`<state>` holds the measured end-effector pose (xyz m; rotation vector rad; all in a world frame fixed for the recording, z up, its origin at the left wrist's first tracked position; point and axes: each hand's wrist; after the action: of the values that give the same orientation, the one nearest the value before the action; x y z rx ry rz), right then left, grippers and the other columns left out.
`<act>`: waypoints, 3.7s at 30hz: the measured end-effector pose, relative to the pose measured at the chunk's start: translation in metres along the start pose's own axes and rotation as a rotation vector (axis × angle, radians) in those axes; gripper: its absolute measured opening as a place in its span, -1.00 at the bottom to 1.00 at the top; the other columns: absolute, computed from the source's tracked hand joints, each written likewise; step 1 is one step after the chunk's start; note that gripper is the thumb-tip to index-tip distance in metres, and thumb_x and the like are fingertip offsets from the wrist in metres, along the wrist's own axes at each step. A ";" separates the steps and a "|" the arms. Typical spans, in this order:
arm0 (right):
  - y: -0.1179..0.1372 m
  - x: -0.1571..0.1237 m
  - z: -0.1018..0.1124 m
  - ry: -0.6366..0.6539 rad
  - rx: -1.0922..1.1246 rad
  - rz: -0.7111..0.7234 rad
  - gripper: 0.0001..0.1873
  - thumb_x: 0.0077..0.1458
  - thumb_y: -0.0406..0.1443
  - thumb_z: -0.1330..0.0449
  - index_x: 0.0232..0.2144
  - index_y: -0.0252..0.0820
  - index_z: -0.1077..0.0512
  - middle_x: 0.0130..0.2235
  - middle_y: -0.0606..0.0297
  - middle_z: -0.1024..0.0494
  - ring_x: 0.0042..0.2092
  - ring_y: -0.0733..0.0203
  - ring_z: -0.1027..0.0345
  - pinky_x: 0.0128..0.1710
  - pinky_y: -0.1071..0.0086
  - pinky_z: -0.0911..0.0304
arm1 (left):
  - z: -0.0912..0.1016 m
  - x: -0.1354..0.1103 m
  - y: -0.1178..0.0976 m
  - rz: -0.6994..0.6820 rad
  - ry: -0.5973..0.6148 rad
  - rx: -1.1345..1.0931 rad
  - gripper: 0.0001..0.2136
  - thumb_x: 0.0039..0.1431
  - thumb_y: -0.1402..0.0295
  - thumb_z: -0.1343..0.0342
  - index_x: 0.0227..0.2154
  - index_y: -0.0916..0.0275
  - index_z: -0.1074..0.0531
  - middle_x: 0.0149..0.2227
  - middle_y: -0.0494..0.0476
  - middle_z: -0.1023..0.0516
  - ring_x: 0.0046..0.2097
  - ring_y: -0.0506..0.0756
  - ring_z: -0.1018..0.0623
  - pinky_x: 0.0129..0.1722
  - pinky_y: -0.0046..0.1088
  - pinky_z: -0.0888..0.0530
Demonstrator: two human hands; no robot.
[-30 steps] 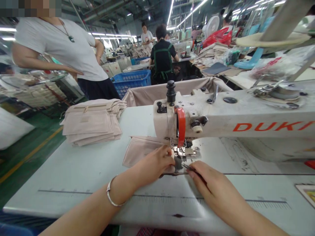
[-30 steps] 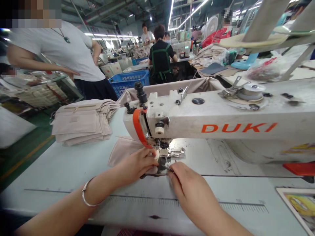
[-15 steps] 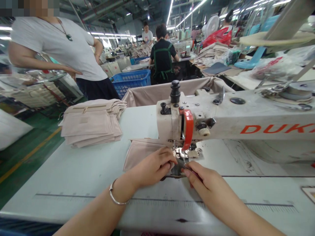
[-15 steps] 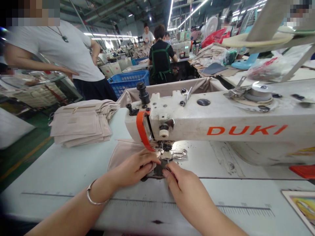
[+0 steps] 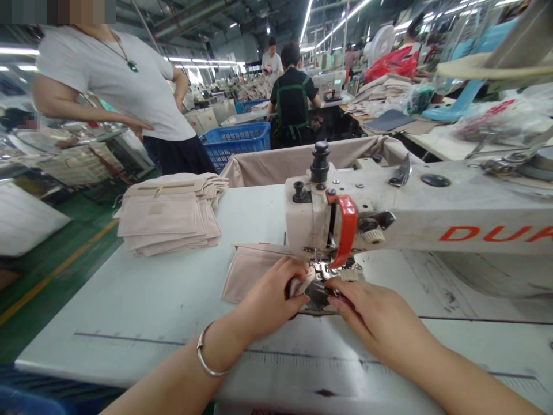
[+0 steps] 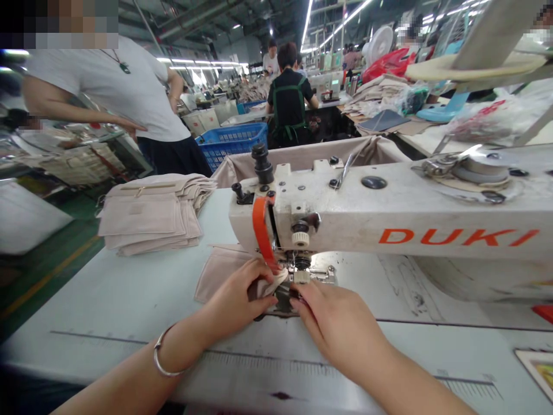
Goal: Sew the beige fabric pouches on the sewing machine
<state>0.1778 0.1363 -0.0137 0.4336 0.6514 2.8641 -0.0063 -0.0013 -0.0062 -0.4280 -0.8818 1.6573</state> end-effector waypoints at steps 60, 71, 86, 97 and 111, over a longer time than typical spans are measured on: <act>-0.015 0.006 -0.001 -0.175 0.064 0.260 -0.68 0.29 -0.41 -0.03 -0.03 -0.04 -0.47 -0.10 0.22 -0.53 -0.12 0.12 -0.33 -0.14 0.20 -0.11 | -0.010 -0.009 0.003 -0.233 -0.094 0.117 -0.90 0.25 0.50 -0.12 -0.31 0.19 -0.50 -0.14 0.09 -0.50 -0.10 0.04 -0.53 -0.02 -0.40 -0.49; 0.005 -0.015 0.017 0.011 0.014 0.155 -0.67 0.17 -0.33 -0.20 0.00 -0.10 -0.39 -0.13 0.26 -0.48 -0.06 0.08 -0.30 0.03 0.08 -0.11 | -0.010 -0.015 -0.013 -0.160 0.057 0.404 -0.74 0.11 0.60 -0.09 -0.14 0.25 -0.35 -0.15 0.16 -0.49 -0.08 0.20 -0.46 -0.03 -0.17 -0.44; 0.001 -0.012 -0.009 -0.058 0.091 0.239 -0.92 0.24 -0.38 -0.13 -0.26 -0.12 -0.41 -0.14 0.35 -0.52 -0.09 0.14 -0.29 -0.04 0.14 -0.13 | -0.016 -0.018 -0.006 -0.477 0.058 0.516 -0.80 0.33 0.53 0.03 -0.05 0.30 -0.41 -0.11 0.17 -0.54 -0.04 0.10 -0.50 0.04 -0.31 -0.46; 0.004 -0.013 -0.008 -0.042 0.099 0.237 -0.79 0.23 -0.40 -0.11 -0.11 -0.11 -0.45 -0.19 0.31 -0.50 -0.12 0.13 -0.29 -0.07 0.14 -0.14 | -0.013 -0.023 -0.005 -0.459 0.081 0.440 -0.82 0.28 0.57 -0.04 -0.11 0.29 -0.43 -0.12 0.12 -0.54 -0.08 0.10 -0.49 -0.01 -0.30 -0.45; 0.005 -0.011 -0.006 -0.012 0.098 0.223 -0.80 0.22 -0.42 -0.09 -0.16 -0.14 -0.45 -0.22 0.27 -0.48 -0.14 0.10 -0.28 -0.08 0.11 -0.15 | -0.015 -0.017 -0.005 -0.495 0.069 0.487 -0.87 0.31 0.52 -0.03 -0.17 0.29 -0.45 -0.15 0.12 -0.54 -0.09 0.10 -0.48 0.00 -0.31 -0.43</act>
<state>0.1857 0.1267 -0.0190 0.5709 0.7901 3.0441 0.0124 -0.0122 -0.0156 0.0697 -0.4560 1.3230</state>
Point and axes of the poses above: each hand's wrist, its own x-axis towards the middle knuckle, its own z-axis out of the back of the hand, y = z × x
